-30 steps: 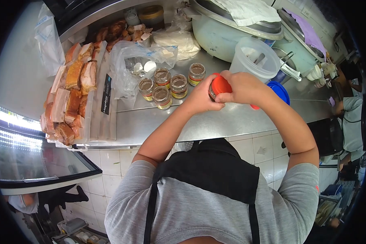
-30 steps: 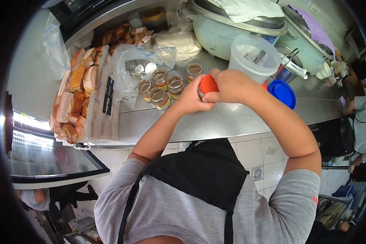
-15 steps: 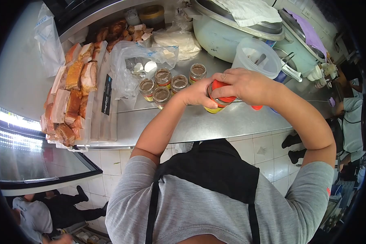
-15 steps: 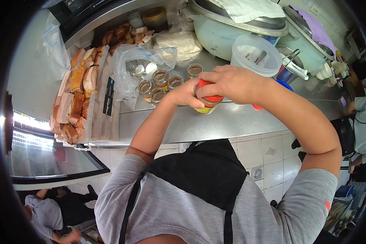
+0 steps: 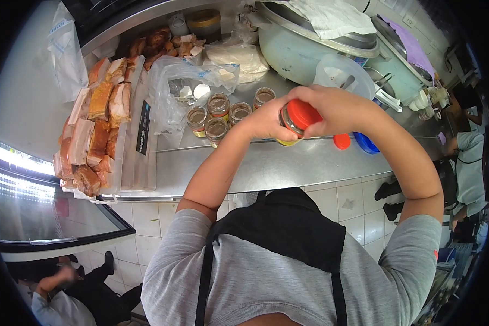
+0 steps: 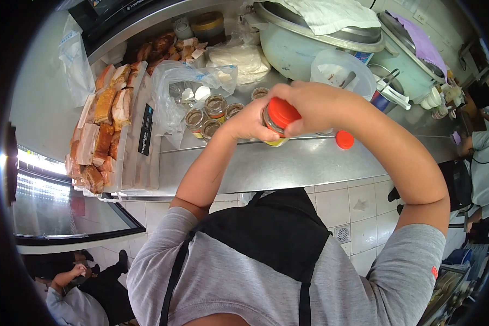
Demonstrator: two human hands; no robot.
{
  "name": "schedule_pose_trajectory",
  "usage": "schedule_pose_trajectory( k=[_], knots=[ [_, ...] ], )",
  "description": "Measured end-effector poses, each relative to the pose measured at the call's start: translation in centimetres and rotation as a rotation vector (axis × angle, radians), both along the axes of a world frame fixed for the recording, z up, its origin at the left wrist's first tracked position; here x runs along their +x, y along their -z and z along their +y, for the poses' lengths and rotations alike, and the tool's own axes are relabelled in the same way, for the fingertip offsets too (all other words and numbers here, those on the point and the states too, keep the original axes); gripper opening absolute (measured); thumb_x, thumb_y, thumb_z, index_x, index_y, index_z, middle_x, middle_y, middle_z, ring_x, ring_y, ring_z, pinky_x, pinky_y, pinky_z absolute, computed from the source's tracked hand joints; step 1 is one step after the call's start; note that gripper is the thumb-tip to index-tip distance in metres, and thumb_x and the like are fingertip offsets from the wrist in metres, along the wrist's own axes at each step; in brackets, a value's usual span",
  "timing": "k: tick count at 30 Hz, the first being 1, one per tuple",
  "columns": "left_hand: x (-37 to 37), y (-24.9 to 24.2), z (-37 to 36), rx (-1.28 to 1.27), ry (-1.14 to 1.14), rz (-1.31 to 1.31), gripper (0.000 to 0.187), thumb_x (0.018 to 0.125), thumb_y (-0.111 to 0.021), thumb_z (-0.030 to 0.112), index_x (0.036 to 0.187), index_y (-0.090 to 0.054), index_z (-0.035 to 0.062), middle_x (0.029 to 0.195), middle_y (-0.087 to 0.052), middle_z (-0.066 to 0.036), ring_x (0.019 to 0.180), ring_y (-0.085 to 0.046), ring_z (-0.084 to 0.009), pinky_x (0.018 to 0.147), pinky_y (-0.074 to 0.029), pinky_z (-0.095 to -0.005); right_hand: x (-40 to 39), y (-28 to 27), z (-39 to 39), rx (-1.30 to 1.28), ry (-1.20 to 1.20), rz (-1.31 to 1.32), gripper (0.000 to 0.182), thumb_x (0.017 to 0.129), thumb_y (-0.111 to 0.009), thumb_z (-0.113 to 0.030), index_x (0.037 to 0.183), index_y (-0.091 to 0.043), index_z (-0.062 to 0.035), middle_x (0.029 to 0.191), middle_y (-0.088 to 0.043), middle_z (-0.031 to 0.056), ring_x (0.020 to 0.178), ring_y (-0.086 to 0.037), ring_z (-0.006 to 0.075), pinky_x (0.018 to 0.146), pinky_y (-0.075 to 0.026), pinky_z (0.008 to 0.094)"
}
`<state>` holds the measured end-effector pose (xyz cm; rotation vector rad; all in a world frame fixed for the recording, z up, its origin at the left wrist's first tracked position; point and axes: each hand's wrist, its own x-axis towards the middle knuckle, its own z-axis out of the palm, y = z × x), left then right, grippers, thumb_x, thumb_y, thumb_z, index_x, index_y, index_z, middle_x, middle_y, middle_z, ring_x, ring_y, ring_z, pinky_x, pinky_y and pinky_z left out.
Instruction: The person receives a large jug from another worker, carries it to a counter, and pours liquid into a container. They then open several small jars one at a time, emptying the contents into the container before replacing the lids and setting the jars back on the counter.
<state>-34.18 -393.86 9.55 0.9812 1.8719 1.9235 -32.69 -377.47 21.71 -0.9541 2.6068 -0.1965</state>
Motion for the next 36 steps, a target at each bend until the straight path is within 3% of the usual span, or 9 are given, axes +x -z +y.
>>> schedule_pose_trajectory(
  k=[10, 13, 17, 22, 24, 28, 32, 34, 36],
  knots=[
    [-0.1, 0.2, -0.2, 0.115, 0.241, -0.137, 0.072, 0.05, -0.071, 0.024, 0.112, -0.044, 0.002, 0.103, -0.054, -0.008, 0.095, -0.052, -0.016, 0.085, -0.04, -0.0285, 0.2, 0.1, 0.6, -0.153, -0.433, 0.134, 0.039, 0.067, -0.065, -0.009, 0.103, -0.051, -0.0156, 0.101, -0.053, 0.0102, 0.079, -0.056, 0.031, 0.067, -0.047, 0.0353],
    [0.5, -0.1, 0.4, 0.033, 0.108, -0.074, 0.069, 0.052, -0.07, 0.024, 0.112, -0.044, 0.002, 0.102, -0.054, -0.008, 0.095, -0.052, -0.0157, 0.085, -0.04, -0.0288, -0.5, 0.2, 1.0, -0.06, -0.107, -0.008, 0.036, 0.076, -0.059, -0.031, 0.101, -0.052, -0.007, 0.081, -0.059, 0.0145, 0.07, -0.057, 0.0321, 0.063, -0.046, 0.0362],
    [0.4, 0.0, 1.3, -0.013, -0.017, -0.116, 0.065, 0.053, -0.069, 0.019, 0.111, -0.044, 0.0026, 0.101, -0.054, -0.007, 0.093, -0.052, -0.0155, 0.085, -0.04, -0.0289, -1.0, 1.4, -0.4, 0.257, 0.265, 0.066, 0.068, 0.079, -0.033, -0.062, 0.104, -0.053, -0.0018, 0.079, -0.059, 0.0183, 0.075, -0.058, 0.0314, 0.068, -0.044, 0.0375],
    [-0.2, -0.3, 0.8, 0.043, 0.031, -0.158, 0.067, 0.054, -0.07, 0.019, 0.112, -0.042, 0.002, 0.104, -0.052, -0.007, 0.098, -0.049, -0.0161, 0.088, -0.037, -0.0301, -1.8, 2.4, 2.4, -0.403, -0.249, 0.191, 0.07, 0.079, -0.037, -0.059, 0.112, -0.048, 0.0011, 0.087, -0.059, 0.0212, 0.08, -0.058, 0.0324, 0.07, -0.044, 0.0366],
    [-0.1, -0.8, 0.8, 0.043, 0.017, -0.159, 0.067, 0.054, -0.071, 0.019, 0.112, -0.042, 0.0019, 0.104, -0.052, -0.007, 0.097, -0.049, -0.0162, 0.088, -0.038, -0.03, -1.5, 1.7, 2.4, -0.308, -0.259, 0.135, 0.069, 0.079, -0.039, -0.058, 0.115, -0.046, 0.0002, 0.09, -0.058, 0.0216, 0.085, -0.057, 0.0328, 0.075, -0.043, 0.0359],
    [0.2, -0.8, 1.2, -0.023, -0.098, -0.102, 0.066, 0.055, -0.07, 0.018, 0.112, -0.042, 0.0016, 0.104, -0.052, -0.007, 0.097, -0.05, -0.0163, 0.087, -0.038, -0.0299, -1.3, 0.0, -0.3, 0.23, 0.22, 0.02, 0.064, 0.076, -0.049, -0.047, 0.12, -0.042, -0.0012, 0.091, -0.058, 0.021, 0.09, -0.056, 0.0326, 0.08, -0.042, 0.0349],
    [0.0, -0.2, 1.3, -0.018, -0.021, -0.128, 0.066, 0.056, -0.069, 0.015, 0.115, -0.04, 0.0017, 0.104, -0.052, -0.007, 0.097, -0.05, -0.0159, 0.087, -0.038, -0.0299, -1.6, 0.9, 1.6, -0.263, 0.108, 0.08, 0.056, 0.077, -0.045, -0.051, 0.101, -0.055, -0.0016, 0.076, -0.06, 0.018, 0.075, -0.059, 0.0304, 0.068, -0.045, 0.0368],
    [-0.1, -0.3, 1.3, 0.051, -0.008, -0.138, 0.067, 0.056, -0.069, 0.014, 0.115, -0.04, 0.0024, 0.104, -0.052, -0.007, 0.097, -0.05, -0.0157, 0.088, -0.038, -0.0302, -2.4, 2.5, 2.2, -0.484, -0.256, 0.226, 0.061, 0.078, -0.039, -0.057, 0.096, -0.056, -0.0009, 0.073, -0.059, 0.0184, 0.073, -0.059, 0.0311, 0.066, -0.045, 0.0375],
    [0.1, -0.9, 1.2, 0.057, -0.025, -0.131, 0.067, 0.055, -0.069, 0.014, 0.115, -0.04, 0.0025, 0.104, -0.052, -0.007, 0.097, -0.05, -0.0157, 0.088, -0.038, -0.0303, -2.6, 2.5, 2.4, -0.346, -0.236, 0.204, 0.061, 0.078, -0.04, -0.057, 0.102, -0.053, -0.0019, 0.079, -0.058, 0.0191, 0.077, -0.057, 0.0313, 0.07, -0.044, 0.0369]
  ],
)
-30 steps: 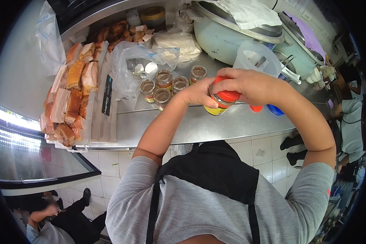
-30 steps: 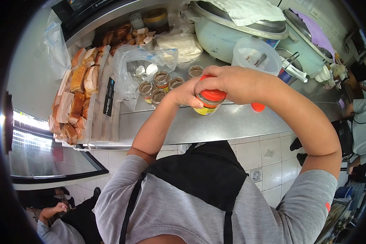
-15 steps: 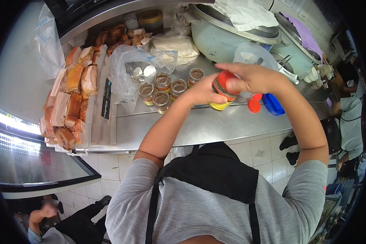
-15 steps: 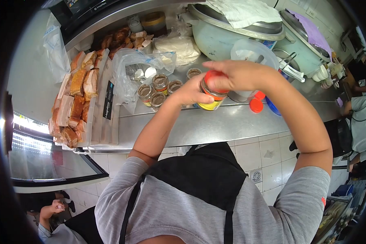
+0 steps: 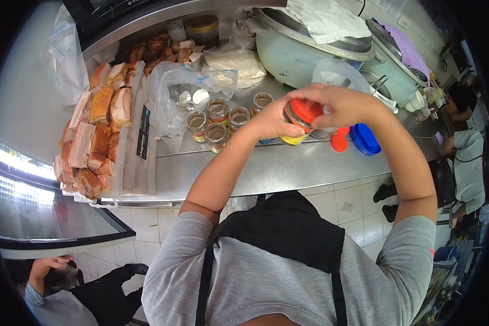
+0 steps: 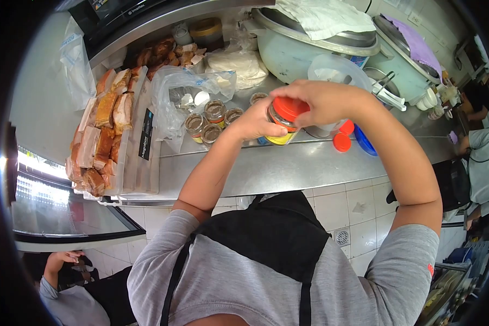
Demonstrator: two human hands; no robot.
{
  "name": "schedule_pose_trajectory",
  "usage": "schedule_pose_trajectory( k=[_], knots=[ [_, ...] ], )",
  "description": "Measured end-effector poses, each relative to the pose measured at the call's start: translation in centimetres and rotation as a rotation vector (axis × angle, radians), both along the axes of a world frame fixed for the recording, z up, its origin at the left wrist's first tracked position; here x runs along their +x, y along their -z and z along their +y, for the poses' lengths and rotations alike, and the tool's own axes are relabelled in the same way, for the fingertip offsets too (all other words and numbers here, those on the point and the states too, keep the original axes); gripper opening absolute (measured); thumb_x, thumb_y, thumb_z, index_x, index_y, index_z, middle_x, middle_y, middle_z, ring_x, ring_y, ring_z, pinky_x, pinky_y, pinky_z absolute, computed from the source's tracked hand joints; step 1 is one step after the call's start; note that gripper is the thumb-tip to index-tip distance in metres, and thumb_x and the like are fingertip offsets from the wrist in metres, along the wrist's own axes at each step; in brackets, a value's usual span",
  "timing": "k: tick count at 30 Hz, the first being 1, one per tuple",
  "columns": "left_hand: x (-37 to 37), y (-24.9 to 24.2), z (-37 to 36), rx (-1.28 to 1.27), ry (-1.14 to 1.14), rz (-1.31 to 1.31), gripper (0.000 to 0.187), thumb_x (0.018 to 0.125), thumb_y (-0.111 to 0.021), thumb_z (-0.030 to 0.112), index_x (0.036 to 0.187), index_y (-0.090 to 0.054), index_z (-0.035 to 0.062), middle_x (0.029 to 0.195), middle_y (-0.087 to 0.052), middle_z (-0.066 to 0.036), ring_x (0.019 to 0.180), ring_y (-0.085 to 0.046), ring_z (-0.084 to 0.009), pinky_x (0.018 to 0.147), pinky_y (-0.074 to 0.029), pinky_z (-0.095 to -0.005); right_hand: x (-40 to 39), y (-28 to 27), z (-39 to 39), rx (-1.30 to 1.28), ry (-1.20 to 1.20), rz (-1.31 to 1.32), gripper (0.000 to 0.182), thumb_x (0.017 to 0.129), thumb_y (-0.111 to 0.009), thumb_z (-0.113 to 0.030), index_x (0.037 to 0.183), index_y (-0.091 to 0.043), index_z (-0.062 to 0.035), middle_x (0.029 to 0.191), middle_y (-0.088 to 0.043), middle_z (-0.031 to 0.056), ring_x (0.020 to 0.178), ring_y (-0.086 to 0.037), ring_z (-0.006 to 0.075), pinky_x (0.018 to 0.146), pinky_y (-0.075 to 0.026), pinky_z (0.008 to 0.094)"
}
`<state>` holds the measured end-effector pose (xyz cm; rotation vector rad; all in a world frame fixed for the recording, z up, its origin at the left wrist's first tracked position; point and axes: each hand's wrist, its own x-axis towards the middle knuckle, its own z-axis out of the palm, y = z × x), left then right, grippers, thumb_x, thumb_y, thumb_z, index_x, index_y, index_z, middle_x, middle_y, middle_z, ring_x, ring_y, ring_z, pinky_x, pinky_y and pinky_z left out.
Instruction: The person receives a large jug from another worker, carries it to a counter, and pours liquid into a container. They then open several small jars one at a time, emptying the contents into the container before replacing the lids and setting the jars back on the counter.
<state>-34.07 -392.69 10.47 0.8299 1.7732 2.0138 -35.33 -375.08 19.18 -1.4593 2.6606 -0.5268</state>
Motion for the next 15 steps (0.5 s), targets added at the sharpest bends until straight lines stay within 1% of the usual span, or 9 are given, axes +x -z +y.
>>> schedule_pose_trajectory(
  k=[2, 4, 6, 8, 10, 12, 15],
  knots=[
    [-0.2, 0.5, 0.4, -0.031, -0.042, 0.023, 0.066, 0.054, -0.07, 0.017, 0.113, -0.042, 0.0027, 0.102, -0.053, -0.007, 0.094, -0.051, -0.0154, 0.085, -0.039, -0.0292, 1.1, -2.7, -1.9, 0.47, 0.419, -0.209, 0.062, 0.077, -0.046, -0.051, 0.118, -0.045, -0.0046, 0.096, -0.056, 0.0201, 0.089, -0.055, 0.0313, 0.079, -0.042, 0.0351],
    [-0.3, 0.7, 0.5, -0.051, -0.05, 0.036, 0.066, 0.054, -0.07, 0.018, 0.112, -0.043, 0.0029, 0.101, -0.053, -0.007, 0.093, -0.051, -0.0153, 0.084, -0.04, -0.0288, 0.4, -3.3, -3.0, 0.691, 0.519, -0.308, 0.064, 0.076, -0.046, -0.051, 0.124, -0.038, -0.0103, 0.11, -0.048, 0.0187, 0.098, -0.05, 0.031, 0.084, -0.039, 0.0351],
    [-0.3, 0.4, 0.4, -0.056, -0.021, 0.046, 0.066, 0.054, -0.07, 0.017, 0.112, -0.043, 0.0031, 0.101, -0.053, -0.007, 0.093, -0.051, -0.0153, 0.084, -0.04, -0.0288, 0.1, -3.4, -2.5, 0.576, 0.415, -0.329, 0.065, 0.076, -0.048, -0.048, 0.128, -0.034, -0.0123, 0.117, -0.043, 0.0172, 0.101, -0.048, 0.0308, 0.086, -0.038, 0.0354],
    [-0.4, 0.3, 0.1, -0.016, 0.011, 0.032, 0.066, 0.055, -0.07, 0.015, 0.113, -0.042, 0.0025, 0.103, -0.052, -0.006, 0.095, -0.051, -0.0153, 0.085, -0.039, -0.0296, 0.6, -2.1, 0.1, 0.135, 0.102, -0.281, 0.066, 0.075, -0.053, -0.041, 0.129, -0.031, -0.0105, 0.12, -0.039, 0.0154, 0.099, -0.047, 0.0309, 0.085, -0.038, 0.0361],
    [-0.5, 0.4, -0.1, 0.001, 0.015, 0.03, 0.067, 0.055, -0.07, 0.013, 0.114, -0.041, 0.0021, 0.103, -0.051, -0.006, 0.095, -0.05, -0.015, 0.086, -0.039, -0.0298, 0.5, -1.3, 0.5, 0.06, -0.039, -0.184, 0.065, 0.074, -0.054, -0.04, 0.127, -0.033, -0.01, 0.114, -0.044, 0.0155, 0.094, -0.05, 0.0312, 0.081, -0.04, 0.037],
    [-0.5, 0.7, -0.2, -0.01, -0.005, 0.038, 0.067, 0.055, -0.07, 0.013, 0.114, -0.04, 0.0018, 0.103, -0.051, -0.006, 0.095, -0.05, -0.0147, 0.086, -0.039, -0.0294, 0.5, -1.3, -0.2, 0.214, 0.067, -0.209, 0.066, 0.072, -0.054, -0.04, 0.127, -0.033, -0.0103, 0.113, -0.044, 0.016, 0.092, -0.051, 0.0322, 0.079, -0.041, 0.0374],
    [-0.4, 0.9, 0.3, -0.072, -0.1, 0.017, 0.068, 0.055, -0.071, 0.013, 0.114, -0.04, 0.0017, 0.103, -0.051, -0.006, 0.095, -0.049, -0.0141, 0.086, -0.038, -0.0286, 1.4, -0.2, -1.6, 0.307, 0.353, -0.016, 0.062, 0.071, -0.054, -0.041, 0.122, -0.038, -0.0101, 0.104, -0.05, 0.0161, 0.084, -0.054, 0.0335, 0.073, -0.044, 0.0389]
  ],
)
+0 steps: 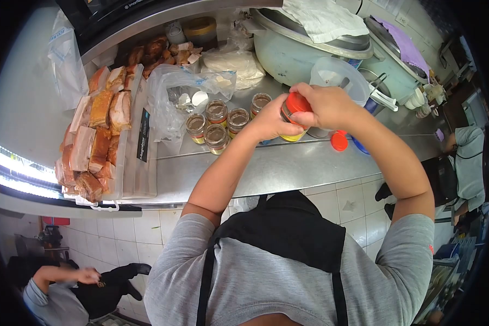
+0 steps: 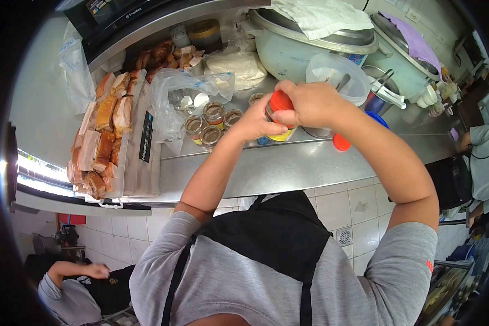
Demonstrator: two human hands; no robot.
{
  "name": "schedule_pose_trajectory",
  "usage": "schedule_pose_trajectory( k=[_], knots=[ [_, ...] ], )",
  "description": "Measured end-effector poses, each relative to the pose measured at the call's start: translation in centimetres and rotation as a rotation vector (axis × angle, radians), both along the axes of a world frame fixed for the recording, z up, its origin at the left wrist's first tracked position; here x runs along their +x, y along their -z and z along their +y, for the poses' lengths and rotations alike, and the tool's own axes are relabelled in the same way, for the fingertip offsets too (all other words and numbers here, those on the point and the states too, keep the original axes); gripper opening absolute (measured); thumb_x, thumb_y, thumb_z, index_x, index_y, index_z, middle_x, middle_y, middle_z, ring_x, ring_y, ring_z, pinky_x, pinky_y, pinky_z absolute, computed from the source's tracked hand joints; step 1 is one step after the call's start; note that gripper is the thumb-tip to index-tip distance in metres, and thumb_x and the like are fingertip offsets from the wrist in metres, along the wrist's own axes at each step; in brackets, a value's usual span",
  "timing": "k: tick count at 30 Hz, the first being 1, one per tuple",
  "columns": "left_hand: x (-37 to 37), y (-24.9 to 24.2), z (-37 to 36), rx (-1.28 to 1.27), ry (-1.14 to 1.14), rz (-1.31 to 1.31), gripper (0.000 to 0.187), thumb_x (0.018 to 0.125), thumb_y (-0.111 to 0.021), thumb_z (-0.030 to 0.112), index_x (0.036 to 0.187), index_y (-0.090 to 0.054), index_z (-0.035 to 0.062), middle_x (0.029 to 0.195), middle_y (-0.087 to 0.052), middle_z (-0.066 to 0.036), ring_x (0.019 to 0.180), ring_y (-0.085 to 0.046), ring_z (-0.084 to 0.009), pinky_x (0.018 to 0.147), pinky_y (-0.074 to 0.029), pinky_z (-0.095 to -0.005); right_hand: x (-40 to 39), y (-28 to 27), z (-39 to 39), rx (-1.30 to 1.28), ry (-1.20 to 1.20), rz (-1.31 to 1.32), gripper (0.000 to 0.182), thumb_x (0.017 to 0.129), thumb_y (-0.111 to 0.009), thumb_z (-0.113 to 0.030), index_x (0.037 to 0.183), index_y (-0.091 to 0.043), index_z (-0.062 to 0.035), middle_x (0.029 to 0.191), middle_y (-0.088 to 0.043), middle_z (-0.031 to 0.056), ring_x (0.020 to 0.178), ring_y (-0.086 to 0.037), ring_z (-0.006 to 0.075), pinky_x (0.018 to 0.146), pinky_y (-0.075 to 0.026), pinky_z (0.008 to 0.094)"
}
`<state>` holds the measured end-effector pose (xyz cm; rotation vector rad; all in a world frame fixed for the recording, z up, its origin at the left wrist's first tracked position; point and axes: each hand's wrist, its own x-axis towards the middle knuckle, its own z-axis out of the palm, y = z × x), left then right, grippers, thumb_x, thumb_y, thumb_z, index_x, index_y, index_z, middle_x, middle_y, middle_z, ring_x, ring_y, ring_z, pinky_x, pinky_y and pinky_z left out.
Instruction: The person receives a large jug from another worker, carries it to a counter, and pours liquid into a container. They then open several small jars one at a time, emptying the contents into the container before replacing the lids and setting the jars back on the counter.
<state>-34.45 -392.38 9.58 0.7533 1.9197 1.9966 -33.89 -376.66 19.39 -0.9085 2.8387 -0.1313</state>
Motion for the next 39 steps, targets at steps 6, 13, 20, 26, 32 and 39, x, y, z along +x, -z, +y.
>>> schedule_pose_trajectory(
  k=[6, 13, 20, 26, 32, 39],
  knots=[
    [0.0, -0.2, -1.0, 0.064, 0.042, 0.039, 0.068, 0.054, -0.07, 0.014, 0.114, -0.039, 0.0017, 0.102, -0.05, -0.005, 0.095, -0.048, -0.0133, 0.086, -0.038, -0.028, -0.2, 1.6, 0.6, -0.199, -0.226, 0.134, 0.054, 0.072, -0.052, -0.046, 0.113, -0.043, -0.0122, 0.089, -0.056, 0.0148, 0.077, -0.056, 0.0328, 0.065, -0.045, 0.0395],
    [-0.1, 0.8, -1.1, -0.176, -0.341, 0.137, 0.066, 0.053, -0.07, 0.022, 0.109, -0.042, 0.0007, 0.099, -0.053, -0.012, 0.091, -0.052, -0.0205, 0.08, -0.041, -0.0306, -0.7, 3.2, -2.8, -0.186, 0.113, 0.19, 0.05, 0.073, -0.044, -0.051, 0.106, -0.048, -0.0144, 0.08, -0.06, 0.0134, 0.073, -0.058, 0.0314, 0.064, -0.045, 0.0407],
    [0.2, 2.7, 0.0, -0.348, -0.601, 0.168, 0.067, 0.052, -0.072, 0.025, 0.108, -0.042, 0.0008, 0.098, -0.054, -0.017, 0.09, -0.054, -0.0266, 0.077, -0.043, -0.0333, -1.8, 6.7, -4.2, -0.317, 0.366, 0.066, 0.052, 0.073, -0.048, -0.048, 0.111, -0.047, -0.0121, 0.087, -0.059, 0.0184, 0.079, -0.057, 0.0339, 0.07, -0.044, 0.0395],
    [-0.6, 1.7, 0.5, -0.151, -0.648, 0.306, 0.076, 0.058, -0.072, 0.019, 0.119, -0.031, 0.0033, 0.108, -0.047, -0.019, 0.1, -0.049, -0.0274, 0.082, -0.041, -0.0339, -0.2, 8.5, -3.3, -1.085, 0.244, 0.213, 0.067, 0.066, -0.069, -0.028, 0.121, -0.039, -0.0053, 0.114, -0.047, 0.017, 0.1, -0.05, 0.0267, 0.086, -0.04, 0.0338],
    [-1.1, -3.2, 2.8, 0.192, -0.326, 0.27, 0.083, 0.064, -0.067, 0.015, 0.13, -0.018, 0.0083, 0.127, -0.026, -0.019, 0.11, -0.038, -0.0298, 0.089, -0.037, -0.0363, -1.5, 3.5, 3.4, -1.641, 0.218, 0.023, 0.049, 0.073, -0.065, -0.021, 0.113, -0.043, -0.0055, 0.112, -0.046, 0.0123, 0.097, -0.052, 0.0239, 0.083, -0.044, 0.0352],
    [-5.0, -0.3, 8.2, -0.401, -0.345, 0.49, 0.059, 0.068, -0.066, 0.021, 0.119, -0.039, 0.0098, 0.125, -0.024, -0.025, 0.113, -0.034, -0.0387, 0.091, -0.035, -0.0392, -6.5, 3.5, 8.6, -2.159, 0.429, -0.393, 0.031, 0.086, -0.044, -0.029, 0.111, -0.043, -0.0123, 0.109, -0.05, 0.0087, 0.098, -0.052, 0.0258, 0.07, -0.046, 0.051]
  ],
)
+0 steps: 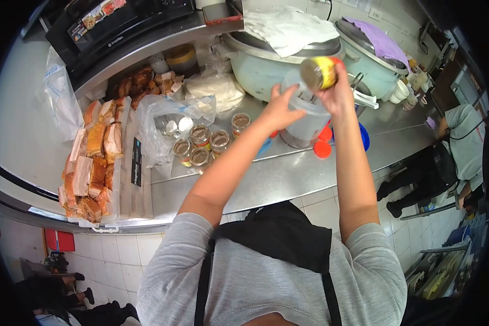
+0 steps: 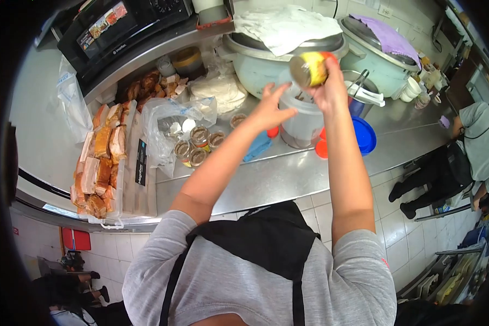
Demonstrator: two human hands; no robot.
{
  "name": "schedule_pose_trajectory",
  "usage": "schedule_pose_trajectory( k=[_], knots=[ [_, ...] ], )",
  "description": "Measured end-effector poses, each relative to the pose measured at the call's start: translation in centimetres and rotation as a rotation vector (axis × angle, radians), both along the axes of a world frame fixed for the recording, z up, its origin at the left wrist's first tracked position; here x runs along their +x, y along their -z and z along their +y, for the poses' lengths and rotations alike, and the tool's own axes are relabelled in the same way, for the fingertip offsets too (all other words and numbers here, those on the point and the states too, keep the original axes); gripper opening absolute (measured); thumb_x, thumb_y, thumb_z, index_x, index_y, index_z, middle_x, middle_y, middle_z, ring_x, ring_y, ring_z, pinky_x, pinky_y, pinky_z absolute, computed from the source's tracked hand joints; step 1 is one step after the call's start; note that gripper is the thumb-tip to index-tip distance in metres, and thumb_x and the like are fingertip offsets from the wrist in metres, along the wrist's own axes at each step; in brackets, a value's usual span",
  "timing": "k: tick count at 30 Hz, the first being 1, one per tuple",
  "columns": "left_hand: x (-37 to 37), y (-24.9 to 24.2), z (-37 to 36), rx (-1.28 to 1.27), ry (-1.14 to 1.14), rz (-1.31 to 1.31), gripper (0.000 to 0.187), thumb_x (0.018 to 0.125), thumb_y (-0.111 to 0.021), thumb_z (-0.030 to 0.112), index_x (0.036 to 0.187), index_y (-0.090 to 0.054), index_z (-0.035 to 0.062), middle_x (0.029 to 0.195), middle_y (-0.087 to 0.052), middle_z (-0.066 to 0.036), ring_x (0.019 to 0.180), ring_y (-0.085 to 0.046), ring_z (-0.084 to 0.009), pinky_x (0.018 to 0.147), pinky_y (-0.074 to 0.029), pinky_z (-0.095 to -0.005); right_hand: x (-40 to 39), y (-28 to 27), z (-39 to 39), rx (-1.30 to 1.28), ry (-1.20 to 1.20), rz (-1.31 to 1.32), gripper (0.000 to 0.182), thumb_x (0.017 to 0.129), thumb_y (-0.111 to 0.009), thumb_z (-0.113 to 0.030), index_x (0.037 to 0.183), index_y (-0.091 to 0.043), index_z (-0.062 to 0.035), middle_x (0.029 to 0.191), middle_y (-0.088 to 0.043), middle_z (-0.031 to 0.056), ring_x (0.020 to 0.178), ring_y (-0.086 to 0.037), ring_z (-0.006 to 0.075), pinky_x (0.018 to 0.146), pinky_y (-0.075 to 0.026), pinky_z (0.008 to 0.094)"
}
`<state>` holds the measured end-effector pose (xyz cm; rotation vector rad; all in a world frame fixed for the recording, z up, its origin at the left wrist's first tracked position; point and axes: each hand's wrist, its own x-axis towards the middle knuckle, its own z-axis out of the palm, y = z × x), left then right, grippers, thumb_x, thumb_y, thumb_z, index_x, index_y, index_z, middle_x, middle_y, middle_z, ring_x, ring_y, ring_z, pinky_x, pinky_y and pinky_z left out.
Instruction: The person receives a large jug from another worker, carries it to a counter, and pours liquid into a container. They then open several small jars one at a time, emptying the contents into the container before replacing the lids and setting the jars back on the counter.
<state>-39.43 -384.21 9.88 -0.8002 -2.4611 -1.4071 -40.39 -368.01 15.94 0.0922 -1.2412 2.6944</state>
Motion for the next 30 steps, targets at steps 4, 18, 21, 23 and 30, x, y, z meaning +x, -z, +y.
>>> schedule_pose_trajectory(
  k=[4, 18, 21, 23, 30],
  knots=[
    [-0.7, 0.0, 0.9, -0.044, -0.028, -0.043, 0.041, 0.069, -0.066, 0.023, 0.103, -0.049, 0.0094, 0.122, -0.025, -0.031, 0.111, -0.035, -0.0431, 0.091, -0.035, -0.0392, -0.4, -0.4, 0.2, -0.18, 0.118, -0.063, 0.031, 0.087, -0.041, -0.033, 0.112, -0.044, -0.0148, 0.11, -0.05, 0.0063, 0.101, -0.05, 0.0254, 0.07, -0.046, 0.0522],
    [1.9, -0.3, -2.2, -0.025, -0.029, -0.005, 0.028, 0.07, -0.067, 0.022, 0.088, -0.052, 0.0079, 0.116, -0.031, -0.029, 0.109, -0.036, -0.0413, 0.088, -0.036, -0.0384, 1.6, -1.5, -1.8, 0.13, -0.029, -0.018, 0.038, 0.088, -0.036, -0.038, 0.114, -0.042, -0.0117, 0.11, -0.051, 0.0093, 0.101, -0.051, 0.025, 0.081, -0.044, 0.0475],
    [2.4, 0.0, -2.3, -0.038, -0.042, -0.021, 0.028, 0.07, -0.067, 0.022, 0.088, -0.051, 0.0077, 0.115, -0.033, -0.026, 0.108, -0.037, -0.0391, 0.088, -0.036, -0.0374, -0.1, -1.5, -1.4, -0.145, 0.003, -0.101, 0.039, 0.088, -0.036, -0.038, 0.114, -0.041, -0.0104, 0.11, -0.051, 0.0085, 0.101, -0.051, 0.0242, 0.082, -0.044, 0.0455],
    [1.9, -0.1, -2.4, -0.034, -0.026, -0.006, 0.028, 0.07, -0.066, 0.022, 0.088, -0.051, 0.008, 0.115, -0.033, -0.025, 0.108, -0.038, -0.0381, 0.088, -0.036, -0.0371, 0.8, -1.0, -2.1, 0.001, -0.118, -0.051, 0.039, 0.088, -0.035, -0.038, 0.115, -0.041, -0.0104, 0.112, -0.05, 0.0096, 0.101, -0.051, 0.0247, 0.082, -0.043, 0.0459],
    [1.9, 0.2, -2.4, -0.035, -0.056, 0.031, 0.028, 0.07, -0.067, 0.022, 0.089, -0.051, 0.009, 0.116, -0.032, -0.026, 0.105, -0.04, -0.0386, 0.085, -0.038, -0.0371, 0.0, -1.1, -1.5, -0.208, -0.086, -0.129, 0.041, 0.088, -0.033, -0.04, 0.114, -0.044, -0.0108, 0.112, -0.051, 0.0079, 0.101, -0.051, 0.0234, 0.082, -0.045, 0.0437]
  ],
)
